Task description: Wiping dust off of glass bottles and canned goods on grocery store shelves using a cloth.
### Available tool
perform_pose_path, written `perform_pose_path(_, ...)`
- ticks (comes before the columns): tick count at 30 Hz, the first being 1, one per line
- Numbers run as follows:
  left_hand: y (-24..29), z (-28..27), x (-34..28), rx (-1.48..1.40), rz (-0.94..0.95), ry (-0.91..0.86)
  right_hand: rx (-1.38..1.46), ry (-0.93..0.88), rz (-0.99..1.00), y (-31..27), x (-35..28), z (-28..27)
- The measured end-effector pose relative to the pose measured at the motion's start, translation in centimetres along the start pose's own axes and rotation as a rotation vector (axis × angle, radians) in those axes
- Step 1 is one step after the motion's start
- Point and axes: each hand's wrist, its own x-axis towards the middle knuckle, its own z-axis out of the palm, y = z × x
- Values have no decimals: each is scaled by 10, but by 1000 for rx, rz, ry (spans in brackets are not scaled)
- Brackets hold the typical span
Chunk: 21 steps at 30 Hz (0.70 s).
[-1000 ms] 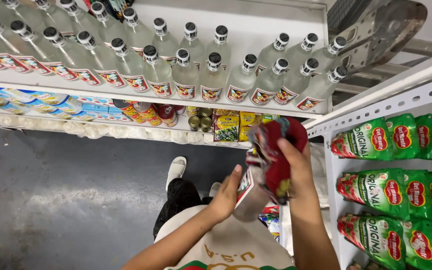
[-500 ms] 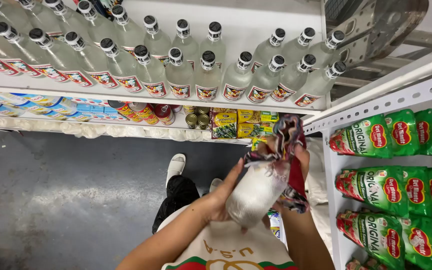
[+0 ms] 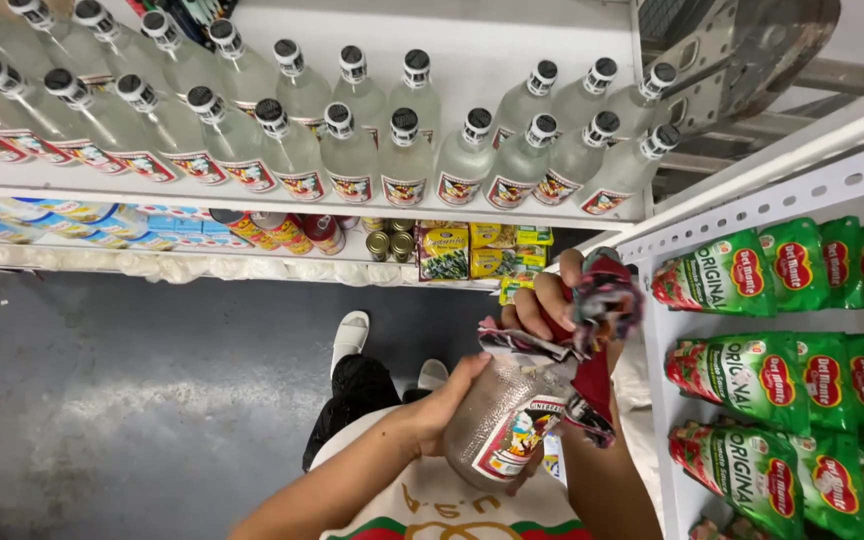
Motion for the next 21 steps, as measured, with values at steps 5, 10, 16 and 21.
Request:
perform_pose_path(5,29,-3,-5,243,90,288,-415,623,-47,-7,7,28)
perform_pose_path(10,16,-6,3,384,436,283,-1073,625,-44,11,27,36)
perform_pose_path(16,37,-16,0,-150,495,378,-1946,157,-56,71,-24,46)
perform_pose_path(21,26,-33,1,18,608,605,-2055,-7,-113,83,-45,23)
